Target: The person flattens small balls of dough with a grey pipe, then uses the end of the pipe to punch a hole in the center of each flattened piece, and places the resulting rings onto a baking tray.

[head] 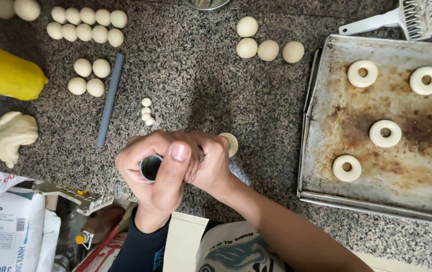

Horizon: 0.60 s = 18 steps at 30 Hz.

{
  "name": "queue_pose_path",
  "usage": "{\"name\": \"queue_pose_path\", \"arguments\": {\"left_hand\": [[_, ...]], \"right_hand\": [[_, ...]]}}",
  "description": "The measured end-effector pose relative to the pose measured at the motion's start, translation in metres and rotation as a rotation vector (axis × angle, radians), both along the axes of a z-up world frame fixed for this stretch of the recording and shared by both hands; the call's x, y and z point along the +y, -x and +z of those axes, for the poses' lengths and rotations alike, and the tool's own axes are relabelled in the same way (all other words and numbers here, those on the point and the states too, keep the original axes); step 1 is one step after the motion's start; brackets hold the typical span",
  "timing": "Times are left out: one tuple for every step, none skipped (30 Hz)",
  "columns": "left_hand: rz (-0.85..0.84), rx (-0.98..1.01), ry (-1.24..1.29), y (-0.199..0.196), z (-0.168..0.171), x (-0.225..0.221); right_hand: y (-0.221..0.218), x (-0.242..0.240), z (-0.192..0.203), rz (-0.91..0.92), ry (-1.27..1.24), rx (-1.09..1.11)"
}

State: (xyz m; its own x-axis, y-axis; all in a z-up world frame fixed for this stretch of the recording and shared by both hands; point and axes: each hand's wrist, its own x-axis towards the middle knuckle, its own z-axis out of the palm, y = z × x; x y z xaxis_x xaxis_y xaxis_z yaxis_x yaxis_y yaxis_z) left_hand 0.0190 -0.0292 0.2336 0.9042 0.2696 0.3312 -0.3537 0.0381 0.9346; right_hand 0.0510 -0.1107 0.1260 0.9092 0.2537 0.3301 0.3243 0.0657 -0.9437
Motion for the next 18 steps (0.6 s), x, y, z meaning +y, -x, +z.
{"name": "queue_pose_path", "arguments": {"left_hand": [[0.007,-0.002,-0.016,-0.0008,-0.0008,-0.0005],[0.014,-0.003,-0.032,-0.0016,-0.0014,-0.0009],[0.003,-0.005,-0.033,-0.002,-0.0015,-0.0011],[-0.007,-0.008,-0.034,-0.003,-0.0018,-0.0014],[-0.012,-0.01,-0.034,-0.0039,-0.0021,-0.002],[-0.017,-0.009,-0.036,-0.004,-0.0019,-0.0021],[-0.015,-0.006,-0.037,-0.0044,-0.0019,-0.0024],[-0.011,-0.004,-0.043,-0.005,-0.0021,-0.0025],[-0.007,-0.002,-0.049,-0.0058,-0.0023,-0.0026],[0.001,0.0,-0.061,-0.0067,-0.0031,-0.0028],[0.008,0.002,-0.072,-0.0073,-0.0036,-0.0029],[0.006,0.004,-0.075,-0.0077,-0.0041,-0.0032],[0.003,0.006,-0.077,-0.0079,-0.0047,-0.0037],[0.001,0.006,-0.08,-0.0084,-0.0054,-0.0039],[0.009,0.01,-0.09,-0.0087,-0.0063,-0.0044],[0.017,0.014,-0.101,-0.0088,-0.007,-0.0046],[0.025,0.017,-0.112,-0.0089,-0.0078,-0.0047],[0.017,0.02,-0.122,-0.0088,-0.0091,-0.0054]], "right_hand": [[-0.0007,-0.0005,-0.0011,0.0,-0.002,-0.009],[-0.0016,-0.001,-0.0021,-0.001,-0.002,-0.018],[-0.0021,-0.0014,-0.003,-0.002,-0.002,-0.028],[-0.0031,-0.0018,-0.0038,-0.006,0.0,-0.028],[-0.0041,-0.0021,-0.0045,-0.01,0.002,-0.029],[-0.0043,-0.0019,-0.005,-0.014,0.005,-0.03],[-0.0047,-0.0016,-0.0054,-0.016,0.002,-0.032],[-0.0055,-0.0012,-0.0057,-0.019,-0.001,-0.035],[-0.0061,-0.0012,-0.0057,-0.021,-0.004,-0.037],[-0.0064,-0.0016,-0.0055,-0.023,0.002,-0.038],[-0.0066,-0.0021,-0.0052,-0.025,0.008,-0.039],[-0.0066,-0.0028,-0.0045,-0.026,0.015,-0.039],[-0.0065,-0.0037,-0.0035,-0.023,0.012,-0.029],[-0.0068,-0.0046,-0.0024,-0.02,0.008,-0.02],[-0.0072,-0.0055,-0.0012,-0.017,0.005,-0.012],[-0.0077,-0.0058,0.0,-0.023,0.019,-0.025],[-0.0084,-0.0063,0.001,-0.029,0.034,-0.038],[-0.0088,-0.0072,0.0013,-0.036,0.049,-0.05]]}}
